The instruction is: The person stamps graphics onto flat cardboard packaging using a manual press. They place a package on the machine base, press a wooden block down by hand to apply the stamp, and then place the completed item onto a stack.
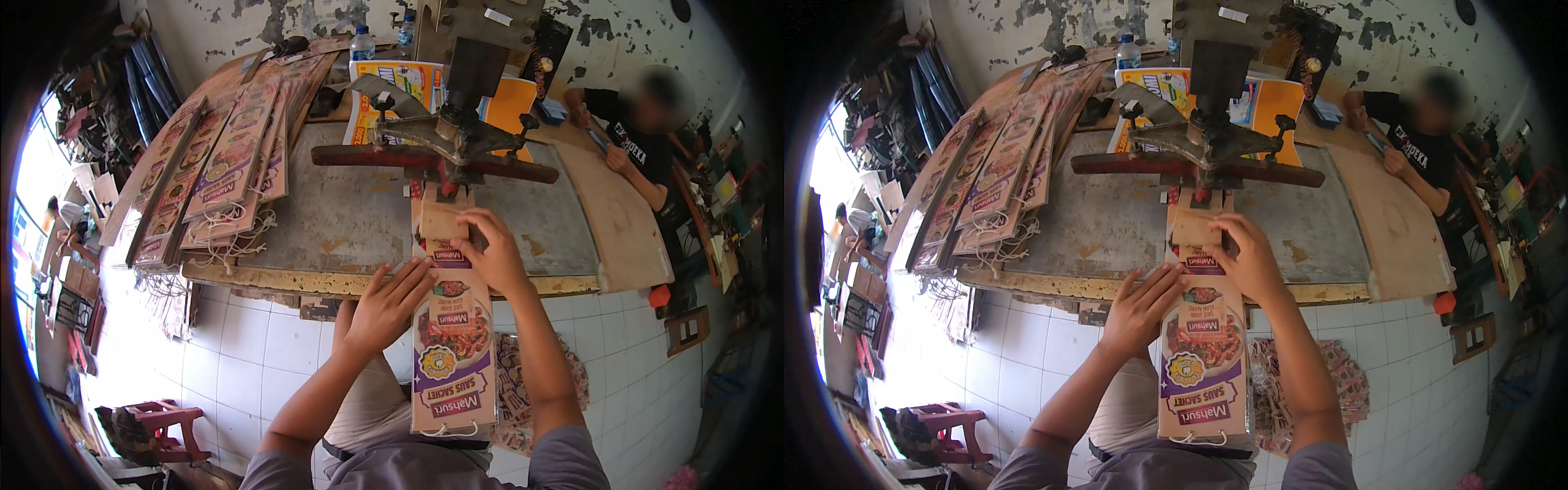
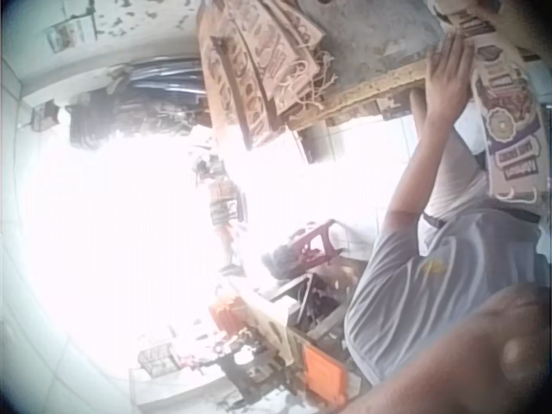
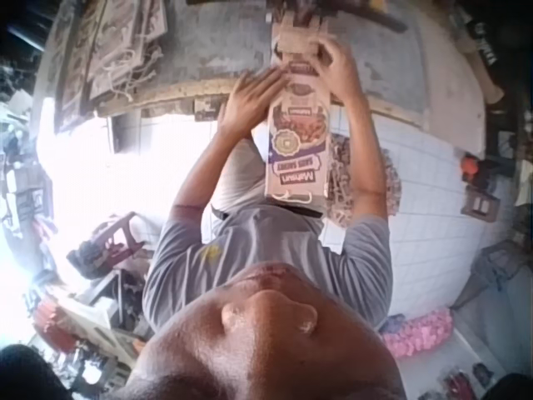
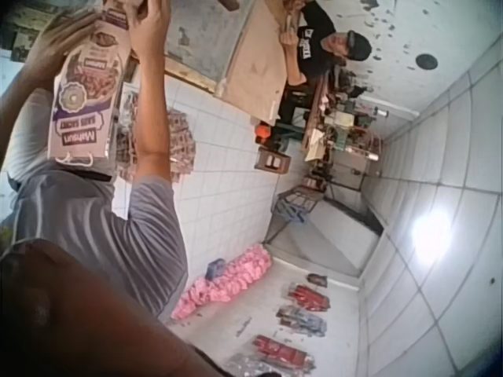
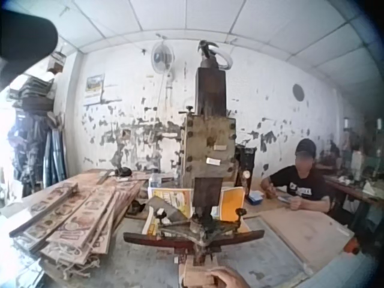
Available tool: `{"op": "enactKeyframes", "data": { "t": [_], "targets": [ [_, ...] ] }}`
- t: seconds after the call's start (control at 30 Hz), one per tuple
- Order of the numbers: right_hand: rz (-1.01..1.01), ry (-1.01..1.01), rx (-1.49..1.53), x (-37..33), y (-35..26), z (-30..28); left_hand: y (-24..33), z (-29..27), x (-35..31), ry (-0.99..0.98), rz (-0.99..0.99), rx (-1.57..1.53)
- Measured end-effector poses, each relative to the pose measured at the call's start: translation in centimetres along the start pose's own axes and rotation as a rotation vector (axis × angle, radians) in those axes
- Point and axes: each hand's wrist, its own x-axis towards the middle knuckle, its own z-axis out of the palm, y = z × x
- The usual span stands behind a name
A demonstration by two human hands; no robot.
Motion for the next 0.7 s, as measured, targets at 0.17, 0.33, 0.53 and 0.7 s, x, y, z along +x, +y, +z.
{"op": "enactKeyframes", "data": {
  "t": [0.17,0.33,0.53,0.7],
  "targets": [
    [-0.001,-0.092,0.117,-6.2,-2.4,-4.1,-1.3,0.9,-9.6,0.253,-0.037,0.038],
    [0.232,0.108,-0.141,-11.5,2.8,-13.1,-4.4,4.0,-17.4,-0.007,-0.469,-0.196],
    [0.412,0.344,-0.294,-11.7,19.4,-23.4,-9.2,12.7,-20.8,-0.507,-0.758,-0.463],
    [0.449,0.332,-0.523,-9.7,30.3,-27.8,-13.2,16.6,-20.4,-0.594,-0.769,-0.461]
  ]
}}
